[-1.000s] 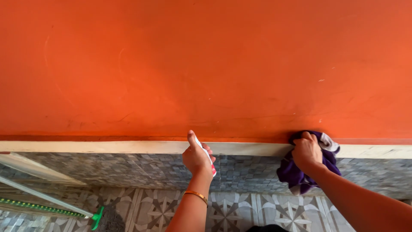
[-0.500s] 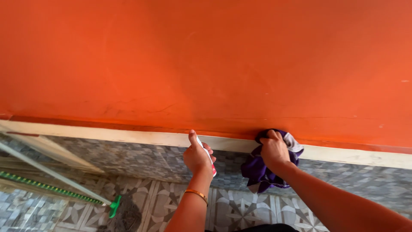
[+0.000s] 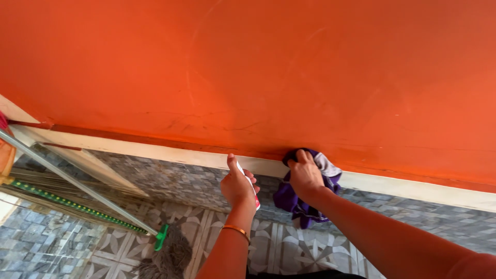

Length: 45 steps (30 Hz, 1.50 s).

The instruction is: Clean drawings or marks off a wall using a spray and a cloth.

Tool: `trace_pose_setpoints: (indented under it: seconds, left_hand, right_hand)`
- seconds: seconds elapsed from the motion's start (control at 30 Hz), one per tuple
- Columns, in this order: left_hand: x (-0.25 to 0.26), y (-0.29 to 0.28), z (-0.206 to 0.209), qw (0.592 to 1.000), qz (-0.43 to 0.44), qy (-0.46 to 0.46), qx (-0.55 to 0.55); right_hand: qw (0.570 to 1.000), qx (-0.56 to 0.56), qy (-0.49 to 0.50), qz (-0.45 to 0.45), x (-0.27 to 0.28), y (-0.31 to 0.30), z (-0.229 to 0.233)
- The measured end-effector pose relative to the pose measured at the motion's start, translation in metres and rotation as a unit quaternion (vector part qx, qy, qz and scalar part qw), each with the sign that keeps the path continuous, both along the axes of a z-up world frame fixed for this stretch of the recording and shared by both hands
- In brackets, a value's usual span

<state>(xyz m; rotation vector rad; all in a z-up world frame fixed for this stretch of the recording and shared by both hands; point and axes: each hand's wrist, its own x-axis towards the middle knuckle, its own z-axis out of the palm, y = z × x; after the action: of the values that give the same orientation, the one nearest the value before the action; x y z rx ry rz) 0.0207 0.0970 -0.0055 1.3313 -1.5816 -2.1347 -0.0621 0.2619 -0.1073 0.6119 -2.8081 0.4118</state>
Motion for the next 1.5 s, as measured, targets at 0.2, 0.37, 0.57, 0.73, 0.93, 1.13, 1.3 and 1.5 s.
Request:
trace_pose_setpoints:
  seconds: [0.2, 0.37, 0.57, 0.73, 0.93, 1.13, 1.3, 1.5]
  left_hand:
    - [-0.009, -0.043, -0.017, 1.0, 0.022, -0.007, -0.002]
    - [-0.017, -0.083, -0.031, 0.999, 0.044, 0.008, -0.006]
    - [-0.02, -0.121, -0.038, 0.998, 0.067, 0.011, -0.013]
    - [-0.019, -0.146, -0.041, 0.997, 0.077, -0.003, -0.019]
    - [-0.019, -0.173, -0.044, 0.994, 0.109, -0.001, -0.017]
    - [-0.026, -0.173, -0.048, 0.996, 0.084, 0.033, -0.011]
    - [-0.029, -0.147, -0.026, 0.998, 0.044, 0.019, 0.026]
    - [-0.022, -0.11, 0.012, 1.0, -0.013, 0.01, 0.027]
  right_hand:
    - [0.998, 0.031, 0.006, 0.054, -0.004, -0.076, 0.004]
    - [0.996, 0.049, -0.019, 0.072, -0.004, -0.136, 0.014]
    - [0.991, 0.08, -0.03, 0.1, -0.008, -0.194, 0.024]
    - [0.986, 0.101, -0.034, 0.127, -0.013, -0.232, 0.026]
    - [0.98, 0.133, -0.01, 0.147, -0.016, -0.263, 0.022]
    - [0.984, 0.11, -0.003, 0.138, -0.015, -0.25, 0.021]
    - [0.989, 0.056, -0.027, 0.132, -0.008, -0.202, 0.024]
    - [0.995, 0.069, -0.024, 0.075, -0.005, -0.109, 0.011]
